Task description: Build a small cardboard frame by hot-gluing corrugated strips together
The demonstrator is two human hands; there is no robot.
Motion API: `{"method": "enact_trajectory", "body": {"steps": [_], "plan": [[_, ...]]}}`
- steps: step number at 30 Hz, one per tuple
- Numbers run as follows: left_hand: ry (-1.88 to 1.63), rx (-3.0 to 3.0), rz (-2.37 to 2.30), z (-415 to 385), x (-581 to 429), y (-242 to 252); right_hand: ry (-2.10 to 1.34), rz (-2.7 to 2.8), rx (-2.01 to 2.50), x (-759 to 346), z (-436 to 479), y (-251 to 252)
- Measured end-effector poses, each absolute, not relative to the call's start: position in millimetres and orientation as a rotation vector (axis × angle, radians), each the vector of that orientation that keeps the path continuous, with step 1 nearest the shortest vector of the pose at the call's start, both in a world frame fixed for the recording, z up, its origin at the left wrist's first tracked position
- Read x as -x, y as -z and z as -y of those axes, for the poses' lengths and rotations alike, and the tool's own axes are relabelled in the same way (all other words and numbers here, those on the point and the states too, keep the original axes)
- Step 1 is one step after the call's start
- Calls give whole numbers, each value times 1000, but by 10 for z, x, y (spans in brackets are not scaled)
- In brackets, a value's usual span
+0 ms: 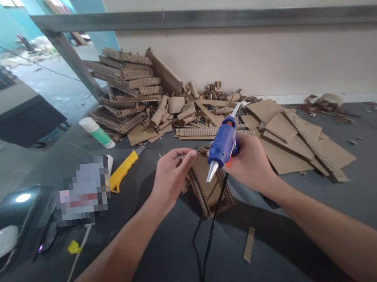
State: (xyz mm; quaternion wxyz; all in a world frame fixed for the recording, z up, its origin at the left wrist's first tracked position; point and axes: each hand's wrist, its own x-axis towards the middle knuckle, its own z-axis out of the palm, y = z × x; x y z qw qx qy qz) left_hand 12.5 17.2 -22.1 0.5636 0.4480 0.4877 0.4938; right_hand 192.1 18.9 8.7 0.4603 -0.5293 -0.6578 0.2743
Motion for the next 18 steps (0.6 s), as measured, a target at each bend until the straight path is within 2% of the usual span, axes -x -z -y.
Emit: {"method": "enact_trajectory", "body": {"steps": [18], "plan": [[-1166,-995,-1120,-163,-130,136,-731,1737,1475,-1959,-175,-109]]}}
